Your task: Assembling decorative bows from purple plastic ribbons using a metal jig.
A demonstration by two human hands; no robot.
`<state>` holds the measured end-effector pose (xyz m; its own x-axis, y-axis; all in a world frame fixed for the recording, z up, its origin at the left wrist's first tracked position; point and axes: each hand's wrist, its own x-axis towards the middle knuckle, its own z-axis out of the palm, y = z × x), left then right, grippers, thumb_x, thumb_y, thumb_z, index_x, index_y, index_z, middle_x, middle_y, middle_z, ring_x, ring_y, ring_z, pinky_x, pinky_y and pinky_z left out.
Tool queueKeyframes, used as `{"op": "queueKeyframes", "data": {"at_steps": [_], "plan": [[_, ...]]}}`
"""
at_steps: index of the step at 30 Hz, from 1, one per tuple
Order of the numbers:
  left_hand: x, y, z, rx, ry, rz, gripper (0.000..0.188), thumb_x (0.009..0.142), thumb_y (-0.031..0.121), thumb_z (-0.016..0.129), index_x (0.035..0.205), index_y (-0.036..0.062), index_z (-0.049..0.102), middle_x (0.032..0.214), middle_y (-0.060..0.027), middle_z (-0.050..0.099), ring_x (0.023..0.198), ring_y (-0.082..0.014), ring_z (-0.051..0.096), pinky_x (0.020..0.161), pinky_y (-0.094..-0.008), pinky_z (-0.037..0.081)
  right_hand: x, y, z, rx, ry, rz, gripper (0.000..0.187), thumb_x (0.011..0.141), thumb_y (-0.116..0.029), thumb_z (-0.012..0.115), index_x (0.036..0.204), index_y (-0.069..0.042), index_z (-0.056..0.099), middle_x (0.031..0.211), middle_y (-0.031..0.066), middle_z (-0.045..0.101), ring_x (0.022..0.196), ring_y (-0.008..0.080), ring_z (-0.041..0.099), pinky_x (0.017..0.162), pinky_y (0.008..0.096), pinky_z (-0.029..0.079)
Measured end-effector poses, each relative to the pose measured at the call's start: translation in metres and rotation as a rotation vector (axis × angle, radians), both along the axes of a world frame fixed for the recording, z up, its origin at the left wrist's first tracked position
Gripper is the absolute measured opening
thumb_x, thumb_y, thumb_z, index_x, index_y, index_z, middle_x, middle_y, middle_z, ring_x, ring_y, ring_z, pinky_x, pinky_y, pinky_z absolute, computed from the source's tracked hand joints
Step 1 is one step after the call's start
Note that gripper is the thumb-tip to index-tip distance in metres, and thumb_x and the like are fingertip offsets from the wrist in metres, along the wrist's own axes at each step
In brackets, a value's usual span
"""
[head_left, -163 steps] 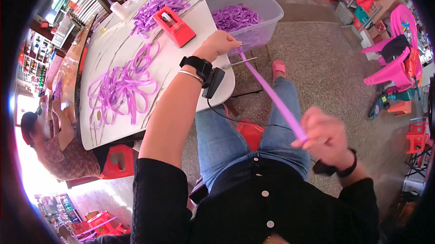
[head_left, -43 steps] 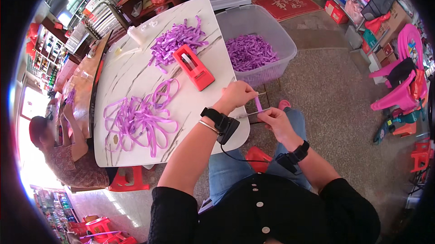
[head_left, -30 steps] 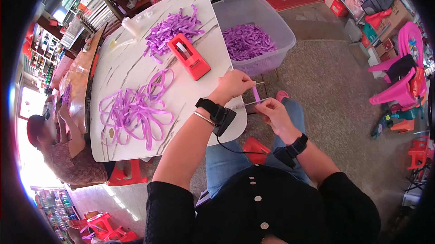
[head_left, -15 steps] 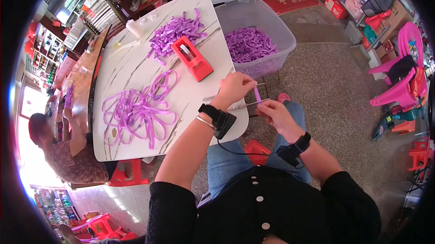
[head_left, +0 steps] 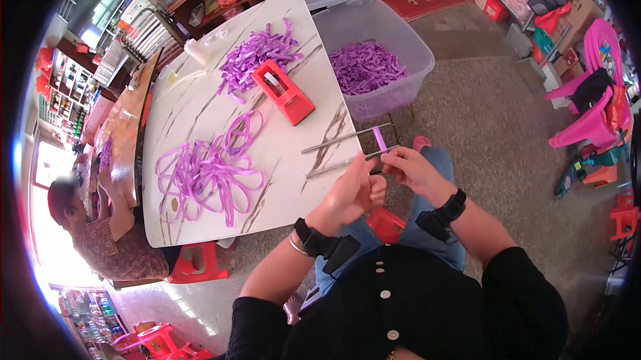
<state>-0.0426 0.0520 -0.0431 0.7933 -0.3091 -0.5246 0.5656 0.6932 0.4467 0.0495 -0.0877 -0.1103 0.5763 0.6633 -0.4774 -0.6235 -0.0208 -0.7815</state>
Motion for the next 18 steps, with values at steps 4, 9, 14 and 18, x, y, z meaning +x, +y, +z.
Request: {"op": "queueKeyframes", "data": {"at_steps": [4,9,14,18], "plan": [[0.006,0.0,-0.026,-0.294,-0.08,0.152,0.055,0.09,0.047,0.026,0.12,0.0009,0.036,0.059,0.0023,0.026,0.054,-0.0092,0.028,0.056,-0.0232,0.029,0.001,0.001,0.001,-0.012,-0.012,-0.002,0.015,0.08,-0.026,0.059,0.074,-0.014,0.054,0.071,-0.004,0.056,0.065,0.003,0.05,0.048,0.0184,0.03],[0.007,0.003,-0.03,-0.442,-0.156,0.153,0.05,0.091,0.043,0.028,0.115,0.0001,0.038,0.06,0.0016,0.027,0.055,-0.0101,0.029,0.057,-0.0238,0.031,0.007,-0.004,0.014,-0.068,-0.053,0.069,0.019,0.082,-0.029,0.056,0.08,-0.011,0.058,0.073,-0.0023,0.058,0.063,0.0043,0.052,0.051,0.0178,0.033],[0.005,0.007,-0.035,-0.485,-0.217,0.149,0.044,0.091,0.041,0.029,0.108,0.0023,0.041,0.06,0.001,0.03,0.057,-0.011,0.031,0.059,-0.0244,0.031,0.056,-0.019,0.064,-0.154,-0.505,0.454,0.02,0.085,-0.025,0.051,0.085,-0.007,0.059,0.071,-0.0017,0.06,0.063,0.0047,0.053,0.054,0.0182,0.037],[0.006,0.009,-0.048,-0.516,-0.307,0.121,0.028,0.09,0.03,0.033,0.102,0.0071,0.043,0.062,0.0,0.032,0.06,-0.0122,0.034,0.061,-0.0253,0.033,0.074,0.047,0.088,0.003,-0.838,0.287,0.019,0.085,-0.019,0.052,0.092,-0.002,0.057,0.083,-0.0014,0.056,0.072,0.004,0.048,0.061,0.019,0.039]]}}
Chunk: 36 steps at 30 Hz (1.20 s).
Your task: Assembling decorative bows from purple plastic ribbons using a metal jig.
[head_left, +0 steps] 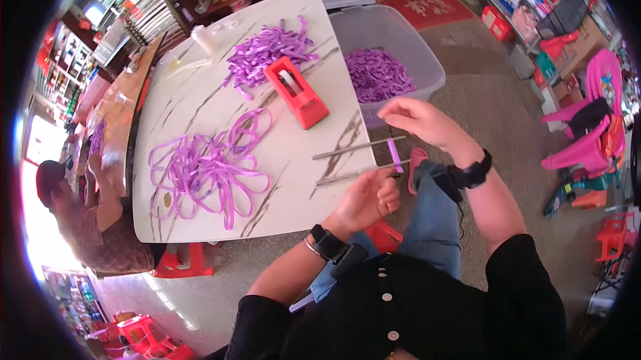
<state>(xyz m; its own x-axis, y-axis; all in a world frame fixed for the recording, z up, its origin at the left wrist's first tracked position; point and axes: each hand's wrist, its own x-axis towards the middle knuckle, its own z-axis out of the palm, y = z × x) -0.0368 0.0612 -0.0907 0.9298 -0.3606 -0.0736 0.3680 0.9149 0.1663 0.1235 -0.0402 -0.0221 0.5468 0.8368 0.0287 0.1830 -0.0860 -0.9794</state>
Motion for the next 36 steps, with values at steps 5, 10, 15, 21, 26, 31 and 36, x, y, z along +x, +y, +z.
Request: {"op": "queueKeyframes", "data": {"at_steps": [5,10,15,21,26,31,36], "plan": [[-0.005,-0.001,0.002,0.017,-0.018,-0.003,0.029,0.084,0.013,0.037,0.111,0.0081,0.048,0.061,0.0013,0.03,0.06,-0.011,0.033,0.063,-0.0242,0.033,0.014,0.109,0.003,-0.022,-0.328,-0.072,0.024,0.084,-0.022,0.054,0.095,-0.001,0.058,0.08,0.0008,0.059,0.078,0.0071,0.052,0.068,0.02,0.041],[-0.003,-0.002,0.003,0.002,-0.038,-0.029,0.025,0.083,0.009,0.04,0.107,0.0093,0.045,0.062,0.0013,0.031,0.06,-0.0101,0.034,0.062,-0.0239,0.034,0.024,0.155,-0.01,-0.267,-0.131,-0.011,0.024,0.081,-0.025,0.057,0.08,-0.002,0.065,0.077,0.0058,0.064,0.074,0.011,0.057,0.069,0.0233,0.041],[-0.004,-0.003,0.007,-0.032,0.014,-0.027,0.022,0.082,0.007,0.039,0.103,0.0089,0.041,0.062,0.0015,0.032,0.058,-0.0089,0.034,0.061,-0.0231,0.034,0.029,0.161,-0.013,-0.175,0.082,0.115,0.022,0.077,-0.026,0.063,0.08,-0.004,0.066,0.077,0.0053,0.064,0.072,0.011,0.057,0.07,0.0234,0.04],[-0.002,-0.001,0.012,-0.018,0.046,-0.02,0.015,0.082,0.006,0.039,0.096,0.0102,0.041,0.06,0.0015,0.03,0.058,-0.0101,0.033,0.061,-0.0236,0.033,0.012,0.149,0.017,-0.173,0.257,0.011,0.016,0.076,-0.02,0.063,0.084,-0.006,0.063,0.074,0.001,0.062,0.05,0.0025,0.041,0.043,0.0188,0.028],[-0.003,0.0,0.003,-0.061,-0.001,-0.021,0.005,0.08,0.006,0.038,0.08,0.0109,0.038,0.06,0.0016,0.029,0.057,-0.0106,0.032,0.06,-0.0237,0.032,-0.004,0.116,0.005,-0.186,0.386,0.119,0.015,0.077,-0.022,0.063,0.082,-0.008,0.061,0.073,-0.0014,0.06,0.047,-0.0005,0.034,0.039,0.0168,0.021],[-0.002,-0.002,-0.005,-0.013,-0.074,-0.063,0.005,0.079,0.007,0.036,0.076,0.0112,0.035,0.059,0.002,0.027,0.057,-0.0102,0.03,0.059,-0.0241,0.031,-0.011,0.11,-0.026,-0.221,0.288,0.03,0.017,0.076,-0.02,0.063,0.083,-0.005,0.062,0.074,0.0008,0.062,0.055,0.0022,0.047,0.041,0.0185,0.029],[-0.004,-0.004,0.0,-0.044,-0.021,-0.032,0.008,0.079,0.007,0.036,0.086,0.0098,0.04,0.058,0.002,0.026,0.057,-0.0106,0.03,0.059,-0.0242,0.031,-0.004,0.118,-0.034,-0.179,0.017,0.007,0.018,0.074,-0.019,0.065,0.08,-0.001,0.063,0.07,0.0037,0.063,0.062,0.0082,0.056,0.047,0.0233,0.039]]}}
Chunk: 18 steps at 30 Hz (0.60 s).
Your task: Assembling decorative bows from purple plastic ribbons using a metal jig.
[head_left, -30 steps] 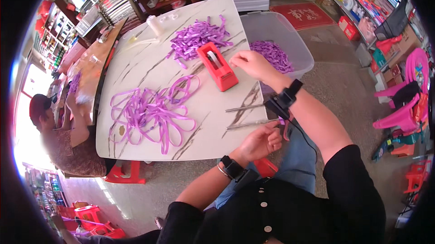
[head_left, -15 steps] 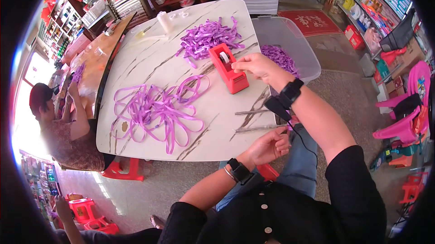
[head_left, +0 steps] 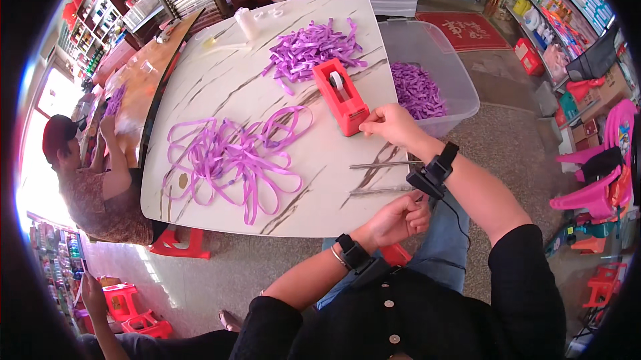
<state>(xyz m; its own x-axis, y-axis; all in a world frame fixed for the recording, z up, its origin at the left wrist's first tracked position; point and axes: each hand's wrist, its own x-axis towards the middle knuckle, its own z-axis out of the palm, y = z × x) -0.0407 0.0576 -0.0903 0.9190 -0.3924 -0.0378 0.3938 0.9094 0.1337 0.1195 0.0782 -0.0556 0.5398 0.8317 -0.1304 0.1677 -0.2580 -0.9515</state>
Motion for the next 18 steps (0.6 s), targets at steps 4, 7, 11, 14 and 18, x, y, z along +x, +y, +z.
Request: {"op": "queueKeyframes", "data": {"at_steps": [4,7,11,14,18], "plan": [[0.002,0.001,-0.003,0.003,-0.029,-0.015,0.03,0.079,0.006,0.037,0.108,0.0085,0.043,0.058,0.0021,0.026,0.056,-0.0107,0.03,0.059,-0.0239,0.031,0.003,0.001,0.014,-0.132,-0.509,-0.05,0.016,0.068,-0.024,0.066,0.069,-0.007,0.065,0.062,0.0077,0.061,0.058,0.0206,0.059,0.054,0.0321,0.045],[0.002,0.002,0.001,-0.021,0.018,-0.009,0.027,0.078,0.006,0.037,0.104,0.0092,0.042,0.057,0.0023,0.027,0.057,-0.0106,0.031,0.058,-0.0235,0.031,0.013,-0.008,0.013,-0.148,-0.735,-0.051,0.013,0.067,-0.021,0.066,0.068,-0.008,0.064,0.063,0.0099,0.06,0.06,0.0241,0.059,0.054,0.0329,0.045],[0.002,0.003,0.002,0.007,0.02,-0.006,0.033,0.078,0.005,0.037,0.11,0.0107,0.041,0.059,0.0023,0.028,0.057,-0.0104,0.032,0.059,-0.0239,0.032,0.033,-0.039,0.021,-0.133,-0.492,0.151,0.014,0.073,-0.018,0.062,0.072,-0.004,0.062,0.065,0.0062,0.061,0.059,0.0155,0.058,0.055,0.0273,0.044],[0.002,0.004,-0.001,-0.014,0.006,-0.015,0.038,0.079,0.006,0.038,0.117,0.0104,0.039,0.059,0.0024,0.029,0.058,-0.0102,0.032,0.06,-0.0239,0.032,0.043,-0.074,0.036,-0.134,-0.05,0.304,0.017,0.079,-0.018,0.057,0.077,-0.002,0.06,0.068,0.0014,0.059,0.062,0.0059,0.052,0.058,0.0216,0.042],[-0.001,0.003,0.0,0.0,-0.019,-0.003,0.04,0.081,0.008,0.039,0.12,0.0094,0.037,0.059,0.0027,0.03,0.058,-0.0096,0.033,0.061,-0.0236,0.033,0.041,-0.1,0.037,-0.386,-0.007,0.473,0.015,0.08,-0.017,0.057,0.076,-0.002,0.057,0.067,-0.001,0.056,0.061,0.0057,0.05,0.057,0.0219,0.041]]}}
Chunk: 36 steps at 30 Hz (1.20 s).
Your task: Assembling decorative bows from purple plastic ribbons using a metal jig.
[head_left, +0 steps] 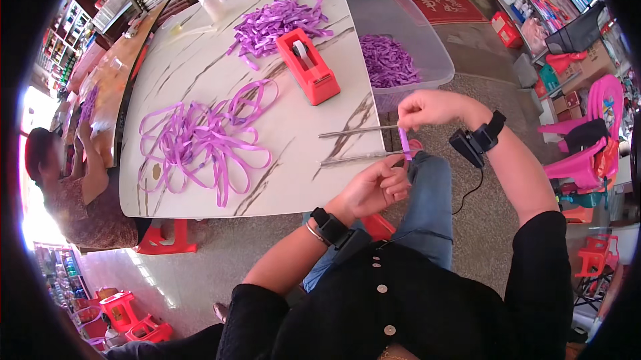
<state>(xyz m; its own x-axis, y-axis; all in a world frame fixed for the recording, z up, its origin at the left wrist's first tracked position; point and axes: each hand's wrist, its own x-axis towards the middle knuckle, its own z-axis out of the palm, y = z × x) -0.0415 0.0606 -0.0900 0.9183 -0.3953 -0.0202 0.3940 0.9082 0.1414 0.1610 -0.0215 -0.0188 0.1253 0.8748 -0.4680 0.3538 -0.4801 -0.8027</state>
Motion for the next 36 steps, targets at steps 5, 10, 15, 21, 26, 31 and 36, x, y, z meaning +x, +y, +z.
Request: {"op": "queueKeyframes", "data": {"at_steps": [5,10,15,21,26,31,36], "plan": [[0.002,-0.001,0.0,0.017,-0.003,-0.009,0.039,0.082,0.009,0.039,0.121,0.0087,0.036,0.06,0.0031,0.03,0.057,-0.009,0.032,0.061,-0.0234,0.033,-0.012,-0.012,-0.001,-0.059,-0.165,0.135,0.018,0.078,-0.02,0.058,0.073,-0.003,0.059,0.063,-0.0004,0.057,0.059,0.007,0.051,0.055,0.0234,0.041],[0.002,0.0,-0.001,0.048,-0.025,-0.004,0.038,0.083,0.009,0.039,0.121,0.0077,0.035,0.06,0.0033,0.03,0.057,-0.0081,0.032,0.061,-0.0229,0.034,-0.016,-0.009,-0.001,-0.059,-0.409,0.182,0.019,0.073,-0.023,0.059,0.073,-0.004,0.059,0.062,0.0037,0.059,0.057,0.0119,0.054,0.053,0.0268,0.041],[0.001,-0.001,0.001,0.062,-0.014,0.011,0.038,0.084,0.01,0.039,0.122,0.0074,0.034,0.06,0.0034,0.03,0.057,-0.0081,0.033,0.061,-0.0226,0.034,-0.021,-0.005,0.003,-0.113,-0.591,0.195,0.022,0.068,-0.03,0.061,0.072,-0.008,0.062,0.064,0.0052,0.06,0.06,0.0199,0.058,0.054,0.0325,0.043],[0.001,-0.001,0.001,0.034,-0.022,0.009,0.037,0.084,0.01,0.039,0.12,0.0076,0.035,0.06,0.003,0.03,0.057,-0.0088,0.032,0.061,-0.0232,0.034,-0.028,0.001,0.008,-0.255,-0.811,0.196,0.026,0.063,-0.037,0.063,0.066,-0.011,0.063,0.061,0.0054,0.06,0.062,0.0235,0.059,0.054,0.0347,0.044],[0.002,-0.002,0.0,0.038,0.024,0.015,0.035,0.083,0.009,0.038,0.118,0.008,0.036,0.06,0.0027,0.029,0.057,-0.0094,0.032,0.06,-0.0239,0.033,-0.037,-0.017,0.004,-0.089,-1.182,0.14,0.035,0.061,-0.044,0.066,0.064,-0.009,0.063,0.058,0.007,0.059,0.059,0.0249,0.059,0.052,0.0351,0.045],[0.001,0.0,0.006,0.102,0.058,0.028,0.027,0.084,0.011,0.038,0.11,0.0091,0.045,0.057,0.004,0.025,0.057,-0.0096,0.031,0.06,-0.0238,0.031,-0.014,-0.057,-0.055,-0.003,-0.44,-0.325,0.03,0.076,-0.039,0.06,0.071,-0.009,0.06,0.057,0.0012,0.055,0.054,0.0131,0.053,0.048,0.0267,0.04],[0.002,-0.002,0.006,0.092,0.08,0.01,0.025,0.088,0.014,0.036,0.11,0.0084,0.044,0.057,0.0042,0.026,0.056,-0.0092,0.031,0.059,-0.0236,0.03,-0.049,-0.081,-0.163,0.308,0.869,-0.801,0.018,0.086,-0.024,0.049,0.097,-0.012,0.055,0.072,-0.0047,0.051,0.057,0.0038,0.041,0.044,0.0166,0.029]]}}
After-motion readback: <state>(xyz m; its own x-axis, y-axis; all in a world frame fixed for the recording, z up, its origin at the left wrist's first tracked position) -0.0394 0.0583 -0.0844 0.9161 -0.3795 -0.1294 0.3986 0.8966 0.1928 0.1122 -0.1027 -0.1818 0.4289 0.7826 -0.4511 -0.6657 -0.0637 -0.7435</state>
